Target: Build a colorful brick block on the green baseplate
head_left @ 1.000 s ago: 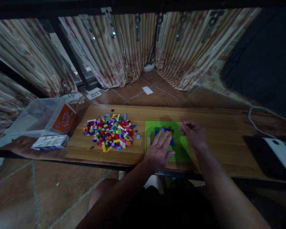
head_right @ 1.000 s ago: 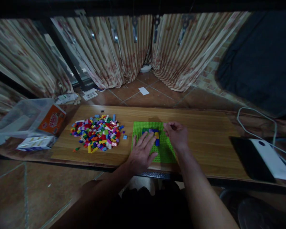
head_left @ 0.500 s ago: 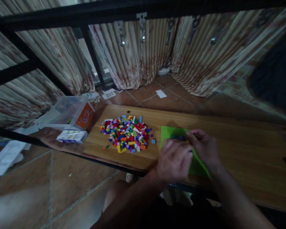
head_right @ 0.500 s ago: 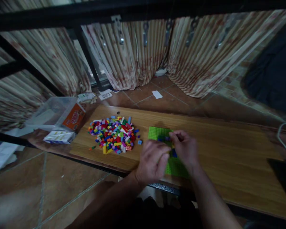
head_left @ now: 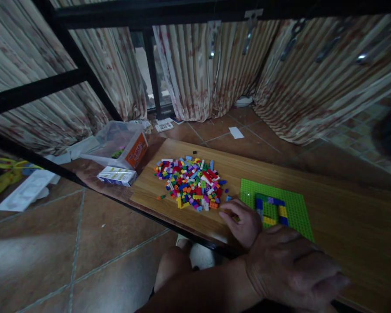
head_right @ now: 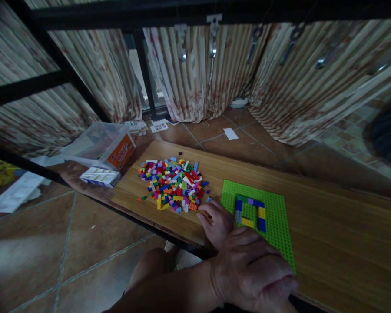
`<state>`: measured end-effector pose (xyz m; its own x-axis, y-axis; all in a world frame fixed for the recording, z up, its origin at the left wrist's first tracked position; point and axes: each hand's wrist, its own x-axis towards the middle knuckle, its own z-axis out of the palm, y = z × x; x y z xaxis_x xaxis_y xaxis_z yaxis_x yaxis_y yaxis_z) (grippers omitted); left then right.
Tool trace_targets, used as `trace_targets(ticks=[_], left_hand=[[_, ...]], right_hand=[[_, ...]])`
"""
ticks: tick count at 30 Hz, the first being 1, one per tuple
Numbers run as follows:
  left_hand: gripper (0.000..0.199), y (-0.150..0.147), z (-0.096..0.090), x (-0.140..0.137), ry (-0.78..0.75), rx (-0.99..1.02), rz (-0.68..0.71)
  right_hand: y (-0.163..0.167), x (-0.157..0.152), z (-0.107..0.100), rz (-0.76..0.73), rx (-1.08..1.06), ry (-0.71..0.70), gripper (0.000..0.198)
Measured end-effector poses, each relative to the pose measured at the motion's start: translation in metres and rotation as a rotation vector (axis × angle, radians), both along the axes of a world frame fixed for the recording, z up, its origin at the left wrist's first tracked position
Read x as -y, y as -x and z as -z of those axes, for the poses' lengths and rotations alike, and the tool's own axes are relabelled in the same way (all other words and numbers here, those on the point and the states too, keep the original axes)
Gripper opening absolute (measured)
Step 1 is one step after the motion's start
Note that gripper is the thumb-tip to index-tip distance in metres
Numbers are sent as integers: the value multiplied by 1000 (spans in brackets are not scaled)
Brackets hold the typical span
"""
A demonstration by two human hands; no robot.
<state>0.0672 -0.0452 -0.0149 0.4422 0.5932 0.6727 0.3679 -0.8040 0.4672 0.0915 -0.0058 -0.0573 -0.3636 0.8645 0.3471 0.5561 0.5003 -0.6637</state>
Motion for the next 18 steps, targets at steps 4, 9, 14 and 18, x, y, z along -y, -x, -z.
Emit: trace_targets(ticks=[4, 9, 14, 18], left_hand=[[29, 1, -4, 2, -4, 27, -7], [30, 1, -5, 4, -3, 72, -14], [26, 2, -7, 5, -22, 129, -21], [20, 6, -11, 3, -8, 232, -17]], right_hand=[[10, 3, -4, 11, 24, 5, 11], [-6, -12, -6, 297, 100, -48, 14], [-11, -24, -5, 255, 310, -43, 19], [4, -22, -10, 237, 459, 37, 12]])
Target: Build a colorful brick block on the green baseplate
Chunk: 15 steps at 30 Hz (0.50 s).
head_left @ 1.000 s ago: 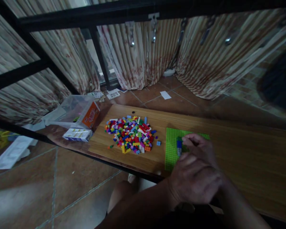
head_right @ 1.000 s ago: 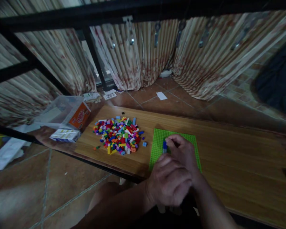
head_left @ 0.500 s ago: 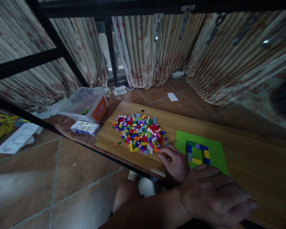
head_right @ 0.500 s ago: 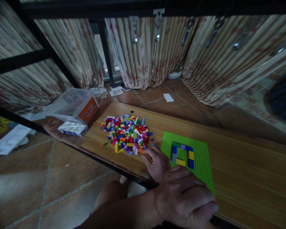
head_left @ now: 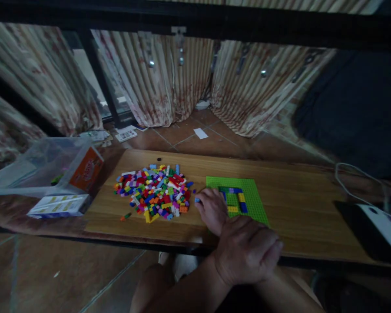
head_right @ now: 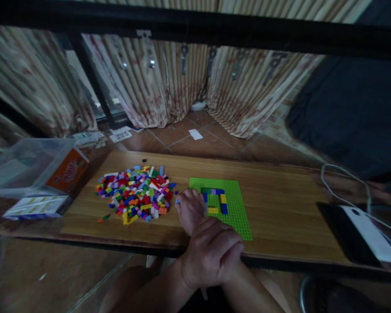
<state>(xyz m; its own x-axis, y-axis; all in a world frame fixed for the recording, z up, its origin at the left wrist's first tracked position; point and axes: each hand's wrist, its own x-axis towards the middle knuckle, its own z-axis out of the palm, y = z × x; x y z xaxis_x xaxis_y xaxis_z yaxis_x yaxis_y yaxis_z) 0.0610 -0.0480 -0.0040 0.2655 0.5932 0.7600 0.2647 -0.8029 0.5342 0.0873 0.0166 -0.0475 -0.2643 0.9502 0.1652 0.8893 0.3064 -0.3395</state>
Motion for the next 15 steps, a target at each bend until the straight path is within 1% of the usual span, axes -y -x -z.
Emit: trace_targets(ticks=[2, 3, 6, 8, 11, 13, 15], left_hand=[[14, 5, -2, -4, 32, 61, 11], [12, 9, -4, -6, 58, 87, 15], [11, 23, -5, -16, 190, 141, -33], [10, 32, -3, -25, 331, 202, -115], [11, 40, 5, -40, 600, 288, -216], [13, 40, 11, -50, 765, 305, -227], [16, 38, 15, -56, 874, 258, -211]], right_hand=[[-1, -1, -5, 38, -33, 25, 11], [-7, -2, -9, 45, -79, 21, 12], [-46, -2, -23, 18, -268, -15, 17], [-82, 1, -29, 75, -358, -20, 16], [-131, 8, -32, 125, -420, 43, 15], [-149, 13, -30, 121, -427, 80, 15], [-155, 18, -26, 66, -415, 115, 14]])
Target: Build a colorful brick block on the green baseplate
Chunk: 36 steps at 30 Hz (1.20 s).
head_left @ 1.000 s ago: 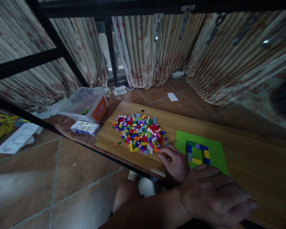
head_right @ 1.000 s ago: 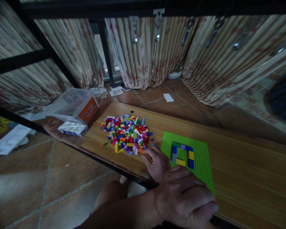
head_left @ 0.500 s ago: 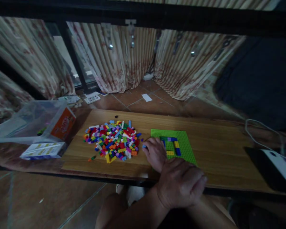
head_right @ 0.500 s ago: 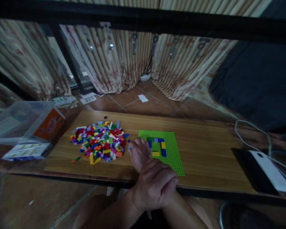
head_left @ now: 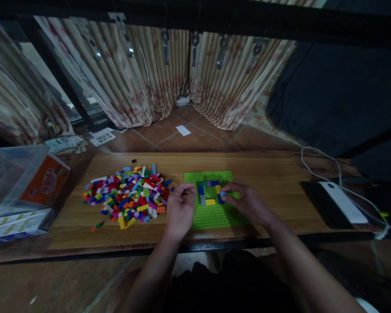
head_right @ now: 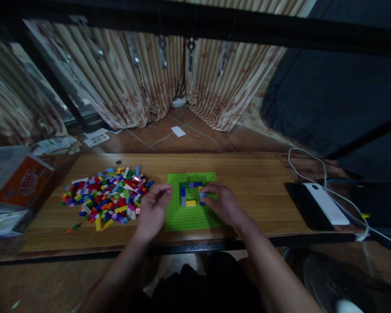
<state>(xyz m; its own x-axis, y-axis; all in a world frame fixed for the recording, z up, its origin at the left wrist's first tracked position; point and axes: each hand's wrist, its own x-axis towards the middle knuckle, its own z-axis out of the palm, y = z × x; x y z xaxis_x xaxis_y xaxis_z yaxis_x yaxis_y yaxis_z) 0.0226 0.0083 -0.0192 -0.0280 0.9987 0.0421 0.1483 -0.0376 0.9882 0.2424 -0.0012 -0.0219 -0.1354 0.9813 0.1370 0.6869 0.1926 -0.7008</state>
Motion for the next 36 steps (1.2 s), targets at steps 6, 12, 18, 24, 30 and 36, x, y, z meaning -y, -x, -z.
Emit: trace_targets(ticks=[6, 12, 18, 24, 30, 36], left_hand=[[17, -12, 1, -1, 20, -273, 121], [19, -19, 2, 1, 5, -430, 181], [18, -21, 4, 1, -35, -560, 226], [20, -20, 5, 3, -68, -625, 254], [22, -23, 14, 5, -301, -718, 329], [25, -32, 19, 8, -316, -854, 336]], right_hand=[[11, 1, 12, -100, 152, -7, 11], [13, -1, 13, -123, 244, -34, 10], [17, 1, 14, -99, 284, -44, 13], [5, 0, 8, -13, 123, -15, 25], [-7, -2, 5, 245, 21, 147, 13], [3, -1, 3, 194, 88, 299, 18]])
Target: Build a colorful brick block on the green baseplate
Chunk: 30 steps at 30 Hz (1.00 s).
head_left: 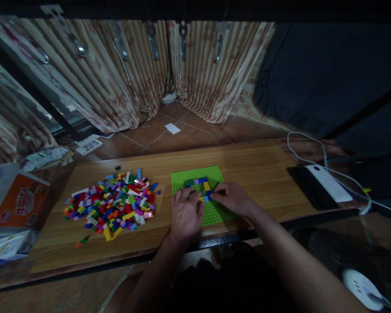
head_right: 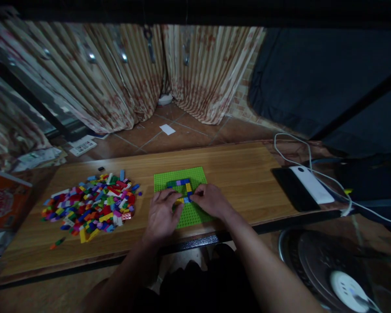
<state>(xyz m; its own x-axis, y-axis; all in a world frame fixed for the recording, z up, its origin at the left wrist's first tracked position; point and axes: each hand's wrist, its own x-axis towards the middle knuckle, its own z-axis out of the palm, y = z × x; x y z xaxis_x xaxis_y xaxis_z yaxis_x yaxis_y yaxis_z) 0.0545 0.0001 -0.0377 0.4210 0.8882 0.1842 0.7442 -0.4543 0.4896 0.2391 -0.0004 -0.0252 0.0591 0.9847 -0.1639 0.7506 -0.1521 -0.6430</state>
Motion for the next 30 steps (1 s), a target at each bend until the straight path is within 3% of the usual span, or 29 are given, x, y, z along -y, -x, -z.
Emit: trace_targets(ticks=[18, 30], left_hand=[[15, -12, 3, -1, -37, -107, -21], [13, -14, -2, -4, 3, -142, 4]], right_hand=[[9, -5, 3, 30, 108, 15, 15], [13, -7, 1, 101, 64, 71, 12]])
